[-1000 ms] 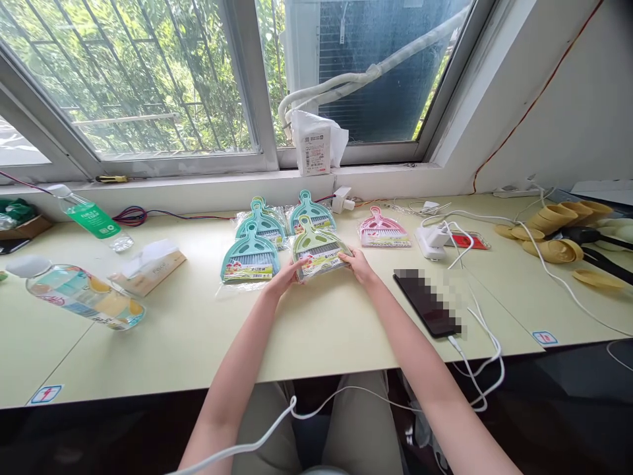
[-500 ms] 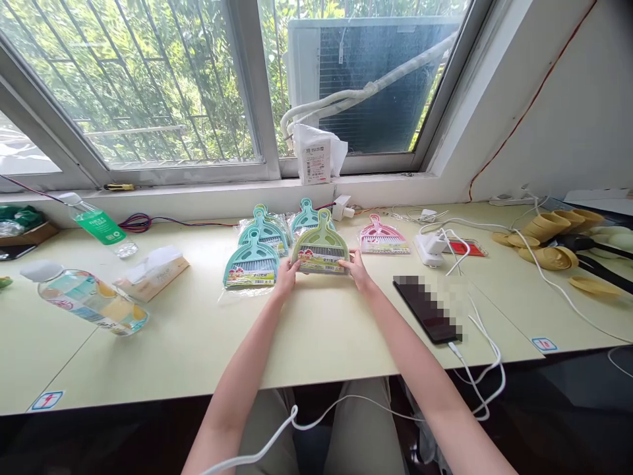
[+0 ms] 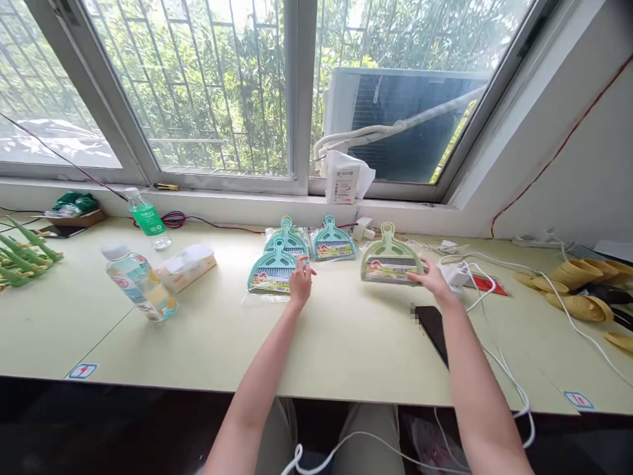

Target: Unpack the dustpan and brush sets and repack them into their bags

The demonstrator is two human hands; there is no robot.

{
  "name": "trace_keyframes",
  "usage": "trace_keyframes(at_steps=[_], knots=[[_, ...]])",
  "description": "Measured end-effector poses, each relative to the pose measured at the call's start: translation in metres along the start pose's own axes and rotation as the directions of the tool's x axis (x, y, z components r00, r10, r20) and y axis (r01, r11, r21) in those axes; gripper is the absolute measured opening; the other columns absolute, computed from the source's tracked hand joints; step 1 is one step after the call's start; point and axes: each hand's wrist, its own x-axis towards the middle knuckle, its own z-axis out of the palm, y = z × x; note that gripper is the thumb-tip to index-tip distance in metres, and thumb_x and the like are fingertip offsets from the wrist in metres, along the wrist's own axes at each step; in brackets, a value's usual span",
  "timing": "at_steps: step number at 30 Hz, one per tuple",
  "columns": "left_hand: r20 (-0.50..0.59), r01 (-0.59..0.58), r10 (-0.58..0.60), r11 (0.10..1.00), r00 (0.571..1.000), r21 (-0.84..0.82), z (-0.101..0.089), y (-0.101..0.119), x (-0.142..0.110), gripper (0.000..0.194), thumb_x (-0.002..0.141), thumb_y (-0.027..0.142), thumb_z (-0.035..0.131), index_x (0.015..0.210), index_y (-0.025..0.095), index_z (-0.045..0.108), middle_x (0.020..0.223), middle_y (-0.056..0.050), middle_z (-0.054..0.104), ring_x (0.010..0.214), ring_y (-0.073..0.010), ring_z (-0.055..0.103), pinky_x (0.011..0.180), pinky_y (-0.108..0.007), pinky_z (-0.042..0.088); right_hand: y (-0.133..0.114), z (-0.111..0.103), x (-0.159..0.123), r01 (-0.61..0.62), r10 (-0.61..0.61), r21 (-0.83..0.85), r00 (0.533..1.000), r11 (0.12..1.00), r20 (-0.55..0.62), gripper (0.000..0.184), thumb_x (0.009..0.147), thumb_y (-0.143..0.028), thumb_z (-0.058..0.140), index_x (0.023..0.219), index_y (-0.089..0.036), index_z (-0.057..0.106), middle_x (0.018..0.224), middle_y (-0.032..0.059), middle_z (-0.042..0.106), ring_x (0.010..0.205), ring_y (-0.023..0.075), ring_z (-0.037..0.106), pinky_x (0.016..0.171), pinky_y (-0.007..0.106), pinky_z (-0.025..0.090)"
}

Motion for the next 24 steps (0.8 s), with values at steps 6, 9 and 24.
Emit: trace_keyframes(at_steps=[6, 9, 24], knots=[[-0.284, 0.151, -0.1, 0.975, 0.954, 0.162, -0.025, -0.021, 0.021, 0.032, 0.087, 0.019, 0.037, 0.115, 0.021, 0.052, 0.093, -0.009, 0.07, 0.089, -0.0255, 0.063, 0.084, -0.036, 0.041, 0.024, -0.045, 0.038, -0.235, 0.2, -0.303, 0.969, 0.924, -0.142, 0.064, 0.047, -0.019, 0.08, 0.107, -0.018, 0.059, 0.101, 0.0176, 0.066, 0.097, 0.0346, 0.064, 0.082, 0.05, 0.051], [-0.401, 0.204, -0.045, 0.91, 0.915, 0.362, -0.033, -0.029, 0.026, 0.034, 0.083, 0.016, 0.041, 0.115, 0.018, 0.053, 0.123, -0.015, 0.058, 0.121, -0.0305, 0.047, 0.1, -0.046, 0.032, 0.032, -0.036, 0.051, -0.322, 0.221, -0.441, 0.938, 0.838, -0.266, 0.052, 0.047, -0.015, 0.078, 0.096, -0.015, 0.062, 0.105, 0.0223, 0.065, 0.108, 0.0407, 0.058, 0.09, 0.055, 0.045], [-0.366, 0.538, -0.434, 0.803, 0.823, 0.257, -0.099, -0.059, 0.039, 0.075, 0.072, 0.034, 0.07, 0.133, 0.011, 0.033, 0.121, -0.026, 0.056, 0.118, -0.0362, 0.053, 0.092, -0.045, 0.042, 0.048, 0.043, 0.009, -0.211, -0.152, -0.552, 0.828, 0.807, -0.539, 0.044, 0.079, -0.019, 0.047, 0.123, -0.018, 0.051, 0.137, 0.0238, 0.043, 0.131, 0.0358, 0.031, 0.103, 0.06, 0.023]])
